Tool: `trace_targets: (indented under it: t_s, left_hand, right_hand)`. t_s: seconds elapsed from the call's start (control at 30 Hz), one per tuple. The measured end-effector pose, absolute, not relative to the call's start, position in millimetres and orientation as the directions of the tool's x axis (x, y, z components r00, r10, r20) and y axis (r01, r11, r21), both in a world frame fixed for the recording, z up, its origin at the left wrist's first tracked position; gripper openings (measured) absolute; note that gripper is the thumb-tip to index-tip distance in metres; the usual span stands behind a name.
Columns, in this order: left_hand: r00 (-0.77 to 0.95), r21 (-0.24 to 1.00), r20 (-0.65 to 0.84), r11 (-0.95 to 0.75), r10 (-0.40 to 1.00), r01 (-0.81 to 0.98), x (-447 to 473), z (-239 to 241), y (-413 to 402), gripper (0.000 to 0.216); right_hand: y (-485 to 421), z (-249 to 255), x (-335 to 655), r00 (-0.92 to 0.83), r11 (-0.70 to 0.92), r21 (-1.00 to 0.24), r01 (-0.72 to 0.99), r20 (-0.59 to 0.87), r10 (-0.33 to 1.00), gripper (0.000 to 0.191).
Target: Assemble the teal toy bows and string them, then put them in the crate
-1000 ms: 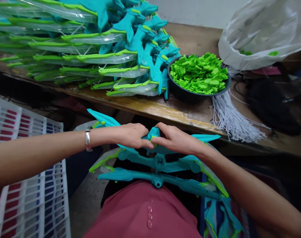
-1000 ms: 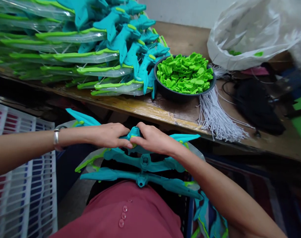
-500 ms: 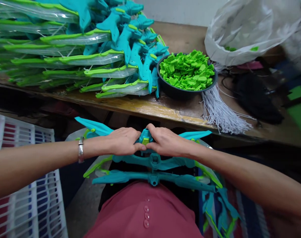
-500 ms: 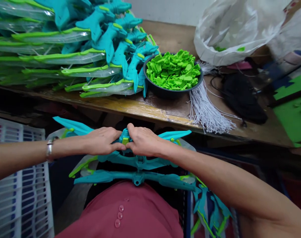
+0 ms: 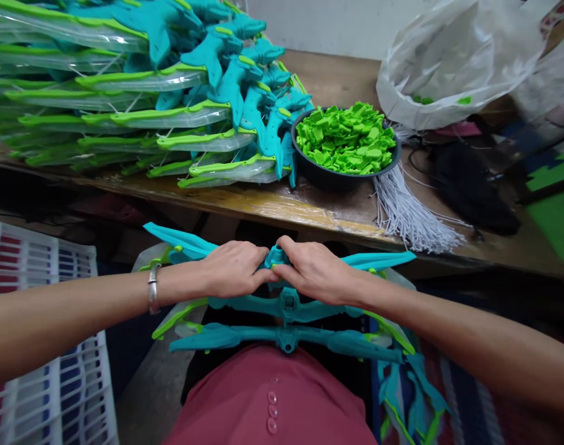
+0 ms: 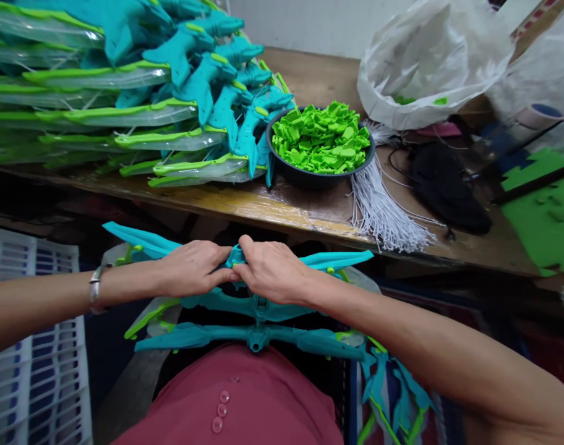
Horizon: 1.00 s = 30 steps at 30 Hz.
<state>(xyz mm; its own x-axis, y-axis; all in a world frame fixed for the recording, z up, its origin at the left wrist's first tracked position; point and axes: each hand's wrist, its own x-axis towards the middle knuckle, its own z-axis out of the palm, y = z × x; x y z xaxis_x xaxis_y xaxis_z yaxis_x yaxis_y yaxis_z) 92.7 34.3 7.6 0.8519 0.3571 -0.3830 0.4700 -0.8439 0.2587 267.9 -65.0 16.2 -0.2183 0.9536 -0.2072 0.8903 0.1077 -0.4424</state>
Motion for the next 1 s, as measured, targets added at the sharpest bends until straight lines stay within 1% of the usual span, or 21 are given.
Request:
trace_targets:
  t_s: [0.1,0.2,0.27,0.33,0.4,0.47,0.53,0.57,0.63,0.7,0.77,0.8,0.87,0.93,1.0]
  left_hand:
    - [0.854,0.226,-0.354,-0.851,0.382,0.474,99,9,34,0.056]
    - [0.864,0.219,-0.344,-0.864,0.367,0.454,104,9,36,0.053]
    - [0.880,0.230,-0.326,-0.873,0.346,0.429,105,9,38,0.044]
    - [0.900,0.283,-0.297,-0.871,0.319,0.402,103,10,38,0.029]
    - [0.909,0.339,-0.277,-0.854,0.311,0.395,98,13,36,0.017]
    - [0.897,0.365,-0.302,-0.830,0.323,0.422,91,16,34,0.013]
    - [0.873,0.381,-0.367,-0.805,0.320,0.455,85,20,35,0.015]
    - [0.862,0.400,-0.402,-0.787,0.310,0.470,81,21,36,0.017]
    - [0.836,0.455,-0.461,-0.730,0.296,0.510,75,21,39,0.027]
    - [0.803,0.515,-0.511,-0.639,0.307,0.572,70,19,42,0.044]
    - [0.782,0.583,-0.516,-0.526,0.349,0.619,66,16,44,0.057]
    - [0.783,0.620,-0.499,-0.479,0.370,0.621,64,15,44,0.056]
    - [0.797,0.691,-0.440,-0.410,0.415,0.595,60,14,45,0.040]
    - [0.791,0.745,-0.385,-0.346,0.474,0.570,51,13,48,0.026]
    - [0.757,0.785,-0.359,-0.261,0.547,0.562,37,9,51,0.024]
  right_hand:
    - [-65,16,271,-0.173,0.089,-0.374,0.923,-0.198,0.965,0.019]
    - [-64,14,276,-0.171,0.100,-0.348,0.932,-0.182,0.968,0.020]
    - [-67,12,277,-0.193,0.141,-0.324,0.936,-0.136,0.972,0.019]
    - [-74,11,275,-0.228,0.203,-0.266,0.942,-0.067,0.971,0.018]
    - [-84,9,271,-0.290,0.291,-0.165,0.942,0.032,0.956,0.016]
    - [-96,7,265,-0.386,0.394,-0.009,0.919,0.175,0.906,0.020]
    - [-107,2,257,-0.486,0.457,0.166,0.874,0.337,0.806,0.027]
    - [-113,0,254,-0.521,0.465,0.234,0.854,0.406,0.751,0.028]
    - [-121,-3,249,-0.557,0.460,0.315,0.830,0.503,0.661,0.025]
    - [-127,-3,247,-0.582,0.471,0.344,0.812,0.535,0.612,0.022]
    - [-133,3,248,-0.589,0.500,0.319,0.805,0.522,0.616,0.023]
    - [-136,7,249,-0.587,0.517,0.288,0.806,0.504,0.634,0.024]
    - [-145,15,254,-0.576,0.547,0.219,0.808,0.485,0.658,0.027]
    - [-155,17,263,-0.586,0.579,0.199,0.791,0.519,0.622,0.026]
    - [-163,9,279,-0.575,0.580,0.190,0.792,0.550,0.605,0.025]
